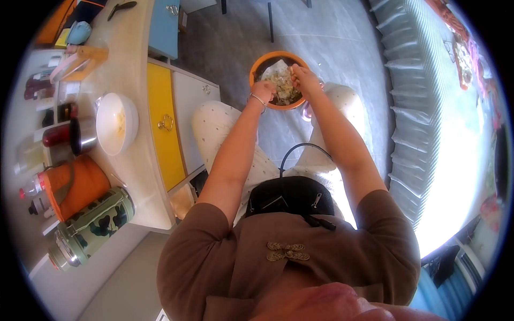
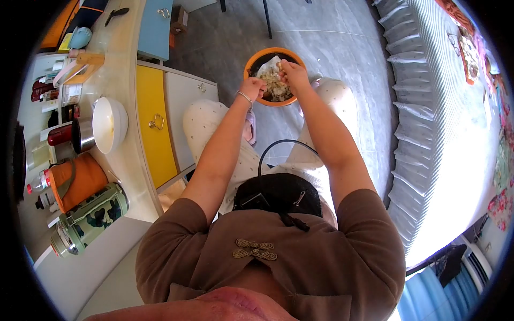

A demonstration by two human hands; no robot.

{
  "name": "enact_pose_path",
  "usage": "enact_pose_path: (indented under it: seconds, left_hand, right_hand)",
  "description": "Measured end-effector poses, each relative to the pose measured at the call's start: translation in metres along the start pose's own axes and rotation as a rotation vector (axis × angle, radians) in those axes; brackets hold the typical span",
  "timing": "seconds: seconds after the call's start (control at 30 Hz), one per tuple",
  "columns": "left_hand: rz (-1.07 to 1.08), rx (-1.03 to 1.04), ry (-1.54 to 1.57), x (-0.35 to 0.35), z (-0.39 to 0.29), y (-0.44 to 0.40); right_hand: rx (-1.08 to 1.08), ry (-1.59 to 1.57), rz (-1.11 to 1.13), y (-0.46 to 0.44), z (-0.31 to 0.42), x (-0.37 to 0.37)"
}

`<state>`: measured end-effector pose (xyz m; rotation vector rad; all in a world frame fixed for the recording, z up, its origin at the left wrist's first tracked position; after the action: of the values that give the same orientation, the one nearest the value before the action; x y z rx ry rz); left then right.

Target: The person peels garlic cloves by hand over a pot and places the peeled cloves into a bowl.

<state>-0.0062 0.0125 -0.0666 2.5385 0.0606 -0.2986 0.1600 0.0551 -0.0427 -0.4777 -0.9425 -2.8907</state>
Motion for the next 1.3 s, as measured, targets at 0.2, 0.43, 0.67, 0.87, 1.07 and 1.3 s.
enact_pose_path:
  seconds: [0.2, 0.43, 0.67, 0.87, 1.07, 1.3]
  left_hand:
    - [-0.053, 0.031, -0.076, -0.006, -0.019, 0.013]
    - [0.022, 0.073, 0.169, 0.002, -0.011, 0.006]
    - [0.072, 0.318, -0.186, -0.001, -0.021, 0.010]
    - [0.047, 0.302, -0.006, 0.001, -0.034, 0.017]
    - [0.274, -0.243, 0.913, 0.012, -0.013, 0.011]
    - [0.319, 0.109, 0.688, 0.009, -0.052, 0.050]
  right_hand:
    - [0.018, -0.043, 0.038, -0.004, -0.005, 0.001]
    - [0.020, -0.040, 0.072, 0.000, -0.003, 0.004]
    - [0.025, -0.056, 0.079, 0.005, -0.001, 0.008]
    - [0.046, -0.039, 0.108, 0.008, 0.000, 0.009]
    - [0.063, -0.075, 0.460, 0.023, -0.011, 0.036]
    - [-0.164, 0.646, -0.152, -0.017, -0.026, -0.004]
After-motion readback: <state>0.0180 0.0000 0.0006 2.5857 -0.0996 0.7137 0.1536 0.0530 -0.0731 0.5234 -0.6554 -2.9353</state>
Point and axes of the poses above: each hand's wrist, its own y-axis away from the middle knuckle, its own x-axis out of the palm, z = x × y, the point moved 2 cm from there along -y, towards the middle knuckle, and after that the axes turned 2 degrees about -z, right-handed, at the moved point
